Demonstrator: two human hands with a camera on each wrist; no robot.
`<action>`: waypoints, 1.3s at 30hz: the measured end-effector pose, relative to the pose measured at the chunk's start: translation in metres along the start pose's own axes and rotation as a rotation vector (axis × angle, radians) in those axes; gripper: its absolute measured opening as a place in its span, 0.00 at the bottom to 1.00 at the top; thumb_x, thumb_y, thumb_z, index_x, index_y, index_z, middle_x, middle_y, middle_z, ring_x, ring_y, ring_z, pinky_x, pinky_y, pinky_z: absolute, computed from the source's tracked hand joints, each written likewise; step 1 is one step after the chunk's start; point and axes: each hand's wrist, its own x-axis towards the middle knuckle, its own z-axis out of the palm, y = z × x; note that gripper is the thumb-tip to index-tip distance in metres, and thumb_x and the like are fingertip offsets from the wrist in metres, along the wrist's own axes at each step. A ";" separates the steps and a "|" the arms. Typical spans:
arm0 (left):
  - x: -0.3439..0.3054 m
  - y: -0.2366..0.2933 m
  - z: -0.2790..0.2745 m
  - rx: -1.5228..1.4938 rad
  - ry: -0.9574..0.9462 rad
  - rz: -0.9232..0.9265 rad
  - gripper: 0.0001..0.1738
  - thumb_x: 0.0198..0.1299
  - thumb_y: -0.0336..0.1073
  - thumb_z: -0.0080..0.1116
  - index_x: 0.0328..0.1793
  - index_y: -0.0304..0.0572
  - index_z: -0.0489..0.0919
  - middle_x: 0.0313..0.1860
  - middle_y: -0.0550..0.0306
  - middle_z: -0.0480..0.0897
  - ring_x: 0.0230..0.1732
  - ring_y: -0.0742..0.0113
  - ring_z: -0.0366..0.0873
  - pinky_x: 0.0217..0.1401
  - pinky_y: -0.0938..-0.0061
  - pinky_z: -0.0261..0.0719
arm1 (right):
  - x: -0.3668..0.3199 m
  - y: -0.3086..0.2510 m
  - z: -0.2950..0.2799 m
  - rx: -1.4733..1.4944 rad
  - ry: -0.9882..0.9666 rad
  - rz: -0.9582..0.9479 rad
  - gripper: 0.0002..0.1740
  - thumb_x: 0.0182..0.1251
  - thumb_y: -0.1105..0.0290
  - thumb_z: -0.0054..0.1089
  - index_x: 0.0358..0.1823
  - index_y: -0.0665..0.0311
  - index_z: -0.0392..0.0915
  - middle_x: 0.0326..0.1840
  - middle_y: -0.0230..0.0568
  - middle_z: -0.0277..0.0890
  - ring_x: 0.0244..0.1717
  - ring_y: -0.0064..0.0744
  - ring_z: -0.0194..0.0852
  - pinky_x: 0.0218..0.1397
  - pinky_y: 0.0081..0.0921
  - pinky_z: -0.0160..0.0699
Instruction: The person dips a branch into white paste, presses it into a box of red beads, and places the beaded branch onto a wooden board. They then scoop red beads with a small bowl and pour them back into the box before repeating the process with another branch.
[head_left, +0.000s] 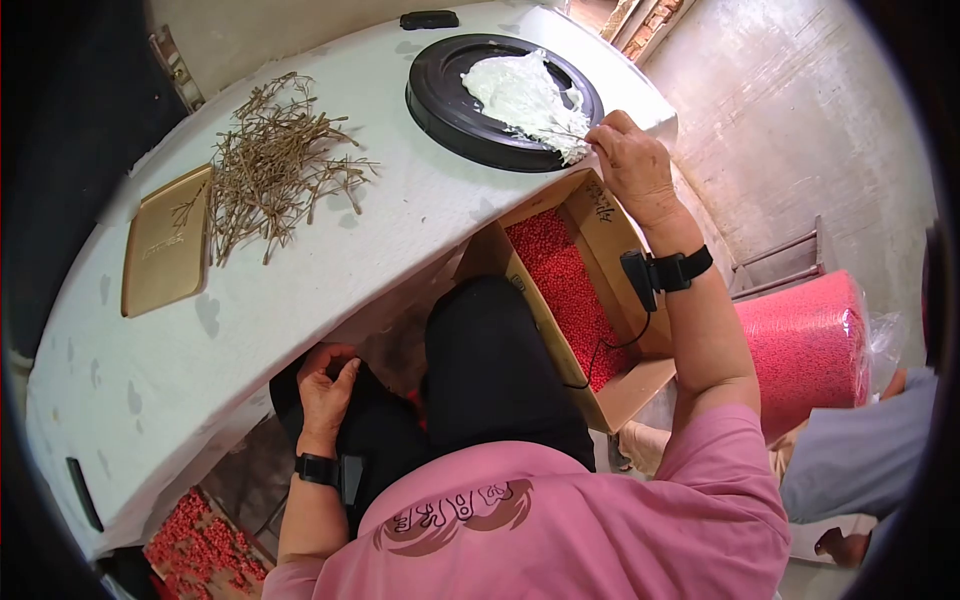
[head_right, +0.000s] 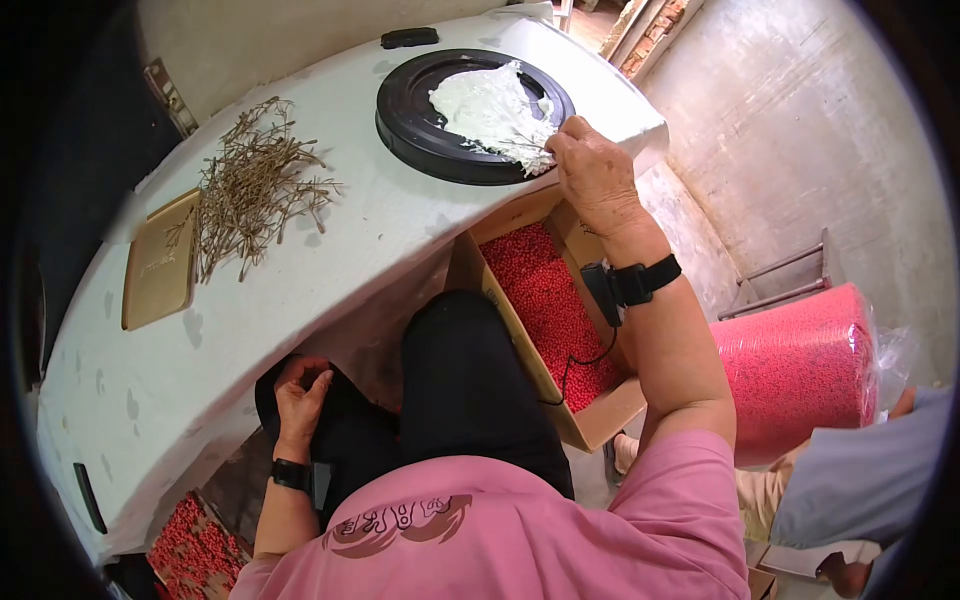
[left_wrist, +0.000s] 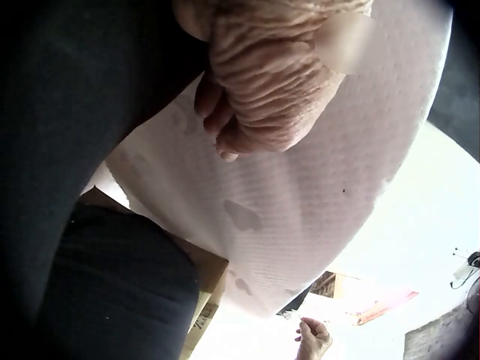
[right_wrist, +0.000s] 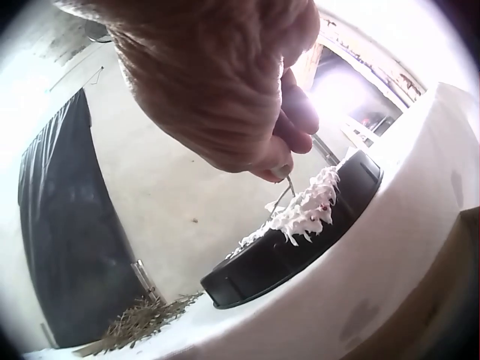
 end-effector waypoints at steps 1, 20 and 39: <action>0.000 -0.001 -0.001 0.010 0.002 -0.005 0.08 0.60 0.21 0.65 0.45 0.35 0.83 0.36 0.63 0.83 0.34 0.80 0.76 0.39 0.83 0.75 | 0.001 0.000 -0.003 -0.009 -0.002 -0.013 0.06 0.66 0.74 0.56 0.38 0.60 0.83 0.39 0.41 0.79 0.39 0.48 0.82 0.42 0.37 0.82; 0.000 0.000 -0.004 -0.003 0.001 0.039 0.06 0.63 0.24 0.65 0.45 0.35 0.83 0.34 0.65 0.82 0.35 0.80 0.75 0.41 0.83 0.73 | 0.003 -0.001 0.011 0.037 -0.053 0.208 0.09 0.68 0.66 0.60 0.40 0.61 0.85 0.38 0.41 0.81 0.40 0.42 0.83 0.45 0.34 0.83; -0.001 0.002 -0.003 0.096 0.034 0.085 0.04 0.63 0.26 0.63 0.44 0.35 0.83 0.30 0.66 0.79 0.32 0.80 0.72 0.37 0.82 0.72 | 0.007 -0.013 0.002 0.105 0.017 0.256 0.07 0.67 0.66 0.62 0.36 0.59 0.86 0.38 0.43 0.81 0.41 0.46 0.82 0.46 0.37 0.80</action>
